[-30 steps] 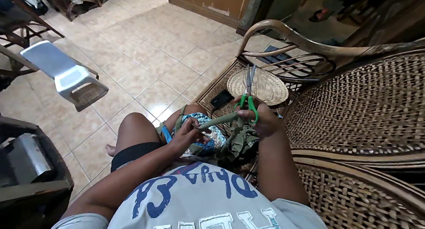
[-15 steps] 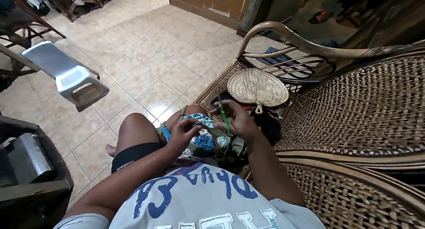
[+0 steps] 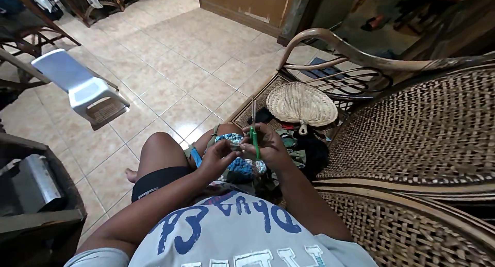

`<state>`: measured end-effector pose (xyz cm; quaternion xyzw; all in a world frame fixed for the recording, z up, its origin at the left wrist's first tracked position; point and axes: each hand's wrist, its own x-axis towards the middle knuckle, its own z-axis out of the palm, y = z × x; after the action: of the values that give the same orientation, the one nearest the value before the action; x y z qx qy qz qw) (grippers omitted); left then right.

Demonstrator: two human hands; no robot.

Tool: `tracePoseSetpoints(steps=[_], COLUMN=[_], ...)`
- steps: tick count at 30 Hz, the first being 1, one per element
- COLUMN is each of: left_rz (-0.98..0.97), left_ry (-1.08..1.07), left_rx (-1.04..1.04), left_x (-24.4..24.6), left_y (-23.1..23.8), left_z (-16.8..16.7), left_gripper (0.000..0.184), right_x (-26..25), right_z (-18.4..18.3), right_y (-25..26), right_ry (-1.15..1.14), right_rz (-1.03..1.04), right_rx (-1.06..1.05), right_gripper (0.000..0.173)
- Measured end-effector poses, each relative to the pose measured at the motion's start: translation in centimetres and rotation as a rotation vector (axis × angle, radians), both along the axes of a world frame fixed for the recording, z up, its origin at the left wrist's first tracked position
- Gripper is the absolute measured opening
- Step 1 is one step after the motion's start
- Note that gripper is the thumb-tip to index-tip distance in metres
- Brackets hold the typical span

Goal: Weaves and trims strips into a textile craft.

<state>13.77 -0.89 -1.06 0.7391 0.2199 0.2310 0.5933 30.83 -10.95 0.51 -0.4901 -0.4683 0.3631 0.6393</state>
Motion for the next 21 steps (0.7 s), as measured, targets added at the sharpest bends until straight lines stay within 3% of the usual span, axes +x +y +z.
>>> tracePoseSetpoints(steps=[3, 10, 16, 21], left_rz=[0.016, 0.019, 0.011, -0.022], left_ry=[0.030, 0.035, -0.003, -0.032], left_rx=[-0.108, -0.239, -0.500, -0.538], left_x=[0.11, 0.12, 0.30, 0.16], left_y=[0.01, 0.07, 0.18, 0.34], left_z=[-0.21, -0.05, 0.23, -0.05], left_gripper=[0.015, 0.016, 0.019, 0.023], right_x=[0.34, 0.30, 0.37, 0.85], right_z=[-0.03, -0.06, 0.02, 0.07], right_y=[-0.11, 0.05, 0.04, 0.04], right_ry=[0.009, -0.206, -0.353, -0.422], right_rz=[0.023, 0.044, 0.023, 0.020], right_rx=[-0.007, -0.029, -0.116, -0.152], right_gripper=[0.045, 0.046, 0.044, 0.043])
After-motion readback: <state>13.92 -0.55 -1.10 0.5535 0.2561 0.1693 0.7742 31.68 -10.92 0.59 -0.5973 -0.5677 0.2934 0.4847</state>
